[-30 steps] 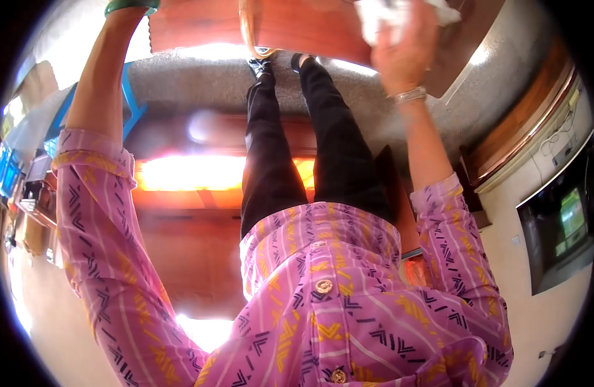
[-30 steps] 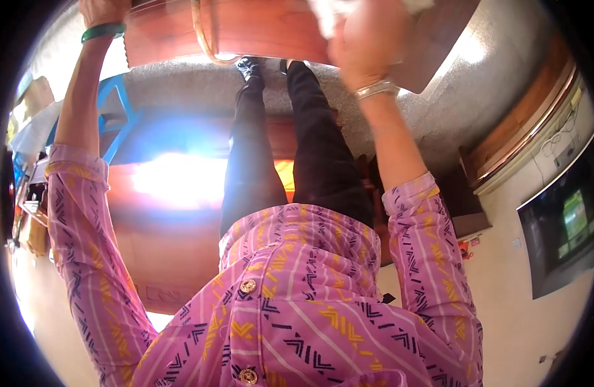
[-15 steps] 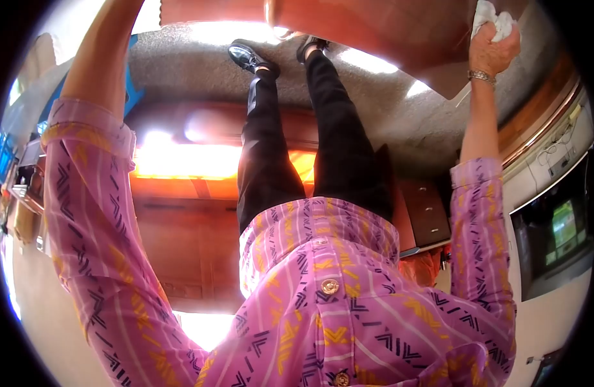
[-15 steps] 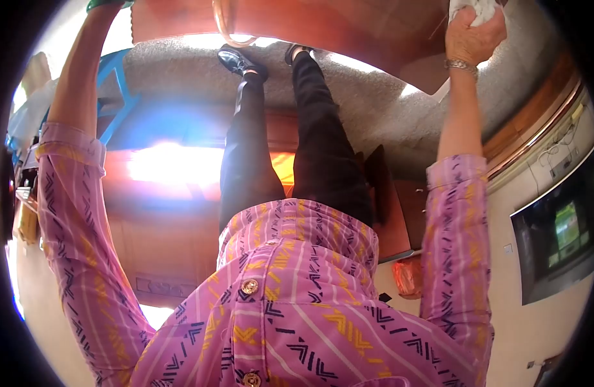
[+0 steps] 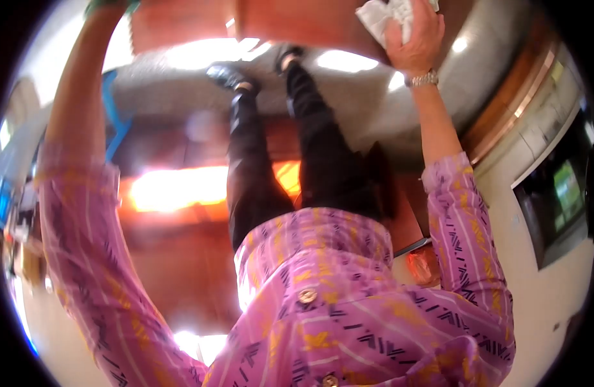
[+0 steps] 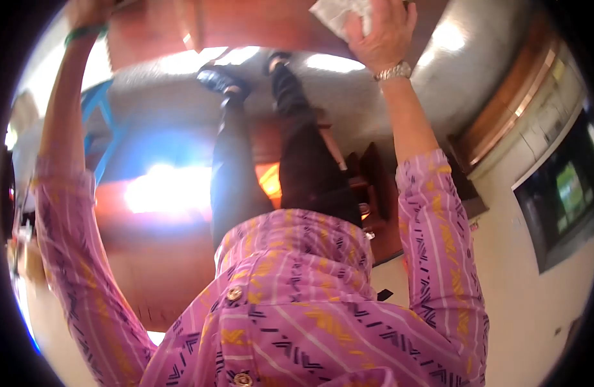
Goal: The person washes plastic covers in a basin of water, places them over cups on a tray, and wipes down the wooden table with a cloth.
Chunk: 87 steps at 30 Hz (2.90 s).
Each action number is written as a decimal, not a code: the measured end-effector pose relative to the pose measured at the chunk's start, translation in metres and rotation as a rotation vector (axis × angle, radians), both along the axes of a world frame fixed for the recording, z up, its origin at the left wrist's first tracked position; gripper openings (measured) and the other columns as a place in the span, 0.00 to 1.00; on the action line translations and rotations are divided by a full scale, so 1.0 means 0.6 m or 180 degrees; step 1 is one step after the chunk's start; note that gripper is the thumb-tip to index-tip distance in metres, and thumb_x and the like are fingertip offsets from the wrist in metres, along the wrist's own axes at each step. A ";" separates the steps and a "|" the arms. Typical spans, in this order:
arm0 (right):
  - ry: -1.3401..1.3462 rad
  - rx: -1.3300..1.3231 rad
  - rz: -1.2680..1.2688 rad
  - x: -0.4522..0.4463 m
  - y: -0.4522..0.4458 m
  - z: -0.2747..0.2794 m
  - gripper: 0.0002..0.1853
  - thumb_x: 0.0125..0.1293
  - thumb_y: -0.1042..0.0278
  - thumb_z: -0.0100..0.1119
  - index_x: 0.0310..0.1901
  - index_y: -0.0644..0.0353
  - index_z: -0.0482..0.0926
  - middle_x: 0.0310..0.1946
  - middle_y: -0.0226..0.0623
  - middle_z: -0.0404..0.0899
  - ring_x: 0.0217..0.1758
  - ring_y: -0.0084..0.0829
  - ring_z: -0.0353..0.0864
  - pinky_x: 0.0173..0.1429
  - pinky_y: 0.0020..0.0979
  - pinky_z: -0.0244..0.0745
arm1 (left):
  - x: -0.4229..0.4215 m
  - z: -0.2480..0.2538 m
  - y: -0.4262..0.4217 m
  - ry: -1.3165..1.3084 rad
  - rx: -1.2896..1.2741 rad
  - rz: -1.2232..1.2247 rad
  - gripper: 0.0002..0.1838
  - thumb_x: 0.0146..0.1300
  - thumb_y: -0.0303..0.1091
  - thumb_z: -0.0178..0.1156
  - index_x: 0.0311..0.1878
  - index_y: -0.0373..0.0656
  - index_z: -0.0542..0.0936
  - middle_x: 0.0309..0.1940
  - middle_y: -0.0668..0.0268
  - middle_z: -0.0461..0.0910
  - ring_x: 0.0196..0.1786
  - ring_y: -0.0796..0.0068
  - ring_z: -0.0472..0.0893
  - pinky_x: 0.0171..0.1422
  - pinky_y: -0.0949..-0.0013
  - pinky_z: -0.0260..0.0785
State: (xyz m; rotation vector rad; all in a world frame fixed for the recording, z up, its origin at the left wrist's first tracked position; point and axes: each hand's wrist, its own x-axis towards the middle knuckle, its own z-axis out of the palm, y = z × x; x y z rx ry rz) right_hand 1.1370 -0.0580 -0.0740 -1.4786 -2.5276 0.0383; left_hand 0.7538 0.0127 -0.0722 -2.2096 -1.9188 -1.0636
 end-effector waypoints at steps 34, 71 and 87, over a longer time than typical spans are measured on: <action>0.1670 -0.0010 -0.0892 -0.118 0.111 -0.011 0.33 0.46 0.67 0.58 0.57 0.61 0.64 0.52 0.49 0.64 0.54 0.49 0.63 0.55 0.49 0.58 | -0.019 -0.023 -0.007 0.0706 -0.0394 -0.0010 0.12 0.60 0.34 0.52 0.47 0.46 0.77 0.49 0.63 0.76 0.50 0.58 0.74 0.55 0.60 0.64; 0.1972 -0.0722 -0.0067 -0.224 0.035 0.098 0.27 0.49 0.78 0.61 0.54 0.60 0.71 0.58 0.42 0.67 0.63 0.44 0.64 0.65 0.44 0.61 | -0.001 -0.007 -0.013 0.0662 -0.0614 0.0309 0.12 0.59 0.34 0.53 0.45 0.48 0.76 0.52 0.65 0.74 0.52 0.61 0.72 0.60 0.57 0.57; 0.1488 0.0043 -0.0403 -0.163 0.202 -0.011 0.28 0.44 0.81 0.57 0.53 0.62 0.69 0.53 0.48 0.67 0.58 0.51 0.64 0.61 0.44 0.61 | 0.006 0.007 -0.010 0.0590 -0.0741 0.0250 0.13 0.58 0.33 0.52 0.46 0.46 0.76 0.53 0.62 0.73 0.53 0.58 0.71 0.59 0.58 0.57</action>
